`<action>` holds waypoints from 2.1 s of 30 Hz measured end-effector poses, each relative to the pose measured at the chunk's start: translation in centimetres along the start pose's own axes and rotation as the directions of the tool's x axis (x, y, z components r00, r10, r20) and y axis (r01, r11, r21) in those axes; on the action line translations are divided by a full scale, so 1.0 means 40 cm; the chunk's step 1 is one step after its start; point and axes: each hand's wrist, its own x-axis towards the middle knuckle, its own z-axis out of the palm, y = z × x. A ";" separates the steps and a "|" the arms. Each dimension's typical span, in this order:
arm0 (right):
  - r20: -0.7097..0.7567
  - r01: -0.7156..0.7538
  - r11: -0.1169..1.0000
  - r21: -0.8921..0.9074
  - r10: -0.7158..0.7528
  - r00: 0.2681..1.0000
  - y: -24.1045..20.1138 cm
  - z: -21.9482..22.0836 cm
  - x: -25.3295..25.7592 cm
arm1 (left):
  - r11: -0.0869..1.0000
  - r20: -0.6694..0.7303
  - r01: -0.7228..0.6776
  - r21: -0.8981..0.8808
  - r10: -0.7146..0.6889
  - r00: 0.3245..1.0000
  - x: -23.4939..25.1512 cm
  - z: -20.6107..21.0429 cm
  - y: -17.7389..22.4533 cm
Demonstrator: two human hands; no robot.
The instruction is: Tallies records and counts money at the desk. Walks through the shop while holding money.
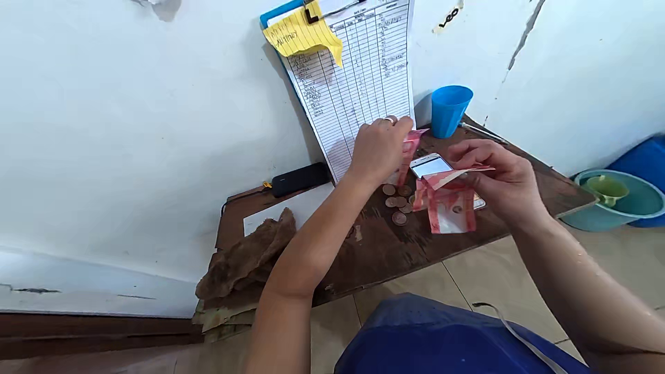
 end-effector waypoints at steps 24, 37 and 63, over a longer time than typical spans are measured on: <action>0.325 -0.256 0.805 0.535 0.083 0.942 -0.078 0.118 -0.082 | 0.114 0.191 0.197 -0.974 -0.056 0.980 -0.225 -0.018 0.152; 0.314 -0.333 0.873 0.357 0.224 0.923 -0.050 0.089 -0.136 | -0.377 0.472 0.362 -0.852 -0.256 0.844 -0.186 -0.051 0.124; -0.031 0.047 0.995 0.087 -0.044 0.999 -0.038 0.016 -0.081 | -0.227 0.356 0.326 -0.918 -0.109 0.928 -0.249 0.068 0.179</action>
